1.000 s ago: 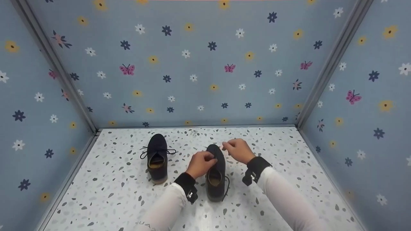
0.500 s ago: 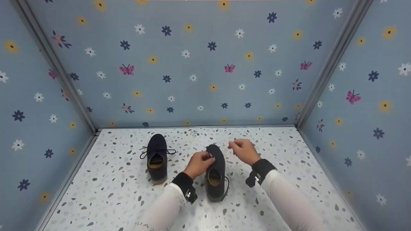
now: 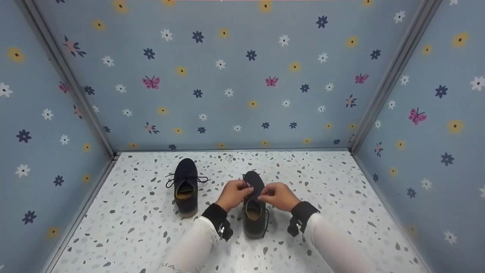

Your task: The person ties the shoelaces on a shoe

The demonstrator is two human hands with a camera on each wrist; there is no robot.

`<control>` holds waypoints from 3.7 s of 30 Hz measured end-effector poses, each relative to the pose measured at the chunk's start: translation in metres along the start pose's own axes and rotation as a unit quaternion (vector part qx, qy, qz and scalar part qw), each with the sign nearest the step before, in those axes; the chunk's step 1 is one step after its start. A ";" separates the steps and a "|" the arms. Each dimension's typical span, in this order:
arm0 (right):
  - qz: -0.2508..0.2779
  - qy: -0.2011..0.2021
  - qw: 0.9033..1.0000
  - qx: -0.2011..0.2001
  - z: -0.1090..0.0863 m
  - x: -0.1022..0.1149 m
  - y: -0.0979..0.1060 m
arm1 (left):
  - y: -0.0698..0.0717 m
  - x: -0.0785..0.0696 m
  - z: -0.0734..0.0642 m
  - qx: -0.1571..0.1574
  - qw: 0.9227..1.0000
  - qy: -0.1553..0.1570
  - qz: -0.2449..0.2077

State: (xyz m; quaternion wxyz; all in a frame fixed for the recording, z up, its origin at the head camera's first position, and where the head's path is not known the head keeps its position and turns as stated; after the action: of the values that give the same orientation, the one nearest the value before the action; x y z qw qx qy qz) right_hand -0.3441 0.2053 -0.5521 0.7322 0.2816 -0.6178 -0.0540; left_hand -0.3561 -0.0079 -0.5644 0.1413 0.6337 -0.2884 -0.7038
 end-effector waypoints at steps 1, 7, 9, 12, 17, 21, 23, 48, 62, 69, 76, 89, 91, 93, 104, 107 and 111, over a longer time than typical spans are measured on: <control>0.000 -0.001 1.000 0.005 -0.001 -0.001 -0.004 | 0.000 0.000 0.000 0.001 1.000 0.004 -0.004; 0.001 0.020 1.000 -0.002 -0.002 -0.003 -0.020 | -0.001 0.001 -0.001 -0.002 1.000 0.002 -0.023; 0.003 0.025 1.000 -0.002 -0.001 -0.003 -0.022 | -0.001 0.001 -0.001 -0.004 1.000 0.001 -0.026; -0.002 0.030 1.000 0.002 0.000 -0.001 -0.024 | -0.001 0.000 -0.002 -0.003 0.999 0.008 -0.032; -0.018 0.038 0.999 0.000 -0.001 0.002 -0.020 | -0.002 0.000 -0.002 -0.013 1.000 -0.007 -0.025; -0.022 0.040 0.999 -0.006 -0.002 0.002 -0.016 | -0.002 0.001 -0.001 -0.022 1.000 -0.015 -0.013; -0.009 0.033 0.999 -0.005 -0.002 0.001 -0.014 | -0.002 0.002 -0.001 -0.024 1.000 -0.018 -0.009; -0.032 0.018 0.999 -0.017 0.010 -0.002 -0.014 | 0.000 0.003 -0.003 -0.013 0.999 -0.026 0.015; -0.026 0.017 0.999 -0.010 0.017 -0.001 -0.019 | 0.001 0.005 -0.005 -0.030 0.997 -0.055 0.043; -0.026 -0.003 1.000 -0.007 0.018 0.002 -0.018 | 0.001 0.008 -0.004 -0.034 0.997 -0.051 0.052; -0.027 0.001 1.000 -0.001 0.019 0.001 -0.020 | 0.001 0.009 -0.006 -0.033 0.997 -0.049 0.058; -0.028 -0.022 0.999 -0.003 0.017 0.004 -0.019 | 0.000 0.009 -0.007 -0.024 0.997 -0.039 0.063; -0.029 -0.023 0.999 -0.007 0.017 0.004 -0.020 | 0.000 0.009 -0.008 -0.022 0.998 -0.037 0.056; -0.032 -0.019 0.999 -0.014 0.017 0.004 -0.021 | 0.000 0.008 -0.008 -0.020 0.998 -0.033 0.049; -0.052 0.001 0.998 -0.044 0.017 0.000 -0.032 | -0.003 0.011 -0.015 -0.019 0.999 -0.032 0.025; -0.049 0.003 0.997 -0.053 0.017 -0.003 -0.035 | -0.004 0.013 -0.016 -0.024 0.999 -0.036 0.031; -0.045 0.005 0.997 -0.060 0.017 -0.007 -0.038 | -0.005 0.014 -0.017 -0.030 0.998 -0.039 0.032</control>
State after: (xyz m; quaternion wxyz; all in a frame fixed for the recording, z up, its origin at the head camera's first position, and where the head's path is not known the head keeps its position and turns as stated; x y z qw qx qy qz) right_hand -0.3509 0.1707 -0.5746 0.7474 0.2650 -0.5968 -0.1222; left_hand -0.3410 -0.0157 -0.5796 0.1715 0.5917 -0.2927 -0.7313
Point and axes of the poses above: each hand's wrist, its own z-axis towards the middle knuckle, its own y-axis out of the back of the hand, x = y × z, the point moved 1 cm from there along z, towards the middle knuckle, and after that the axes turned 14 degrees about z, right-handed, at the moved point
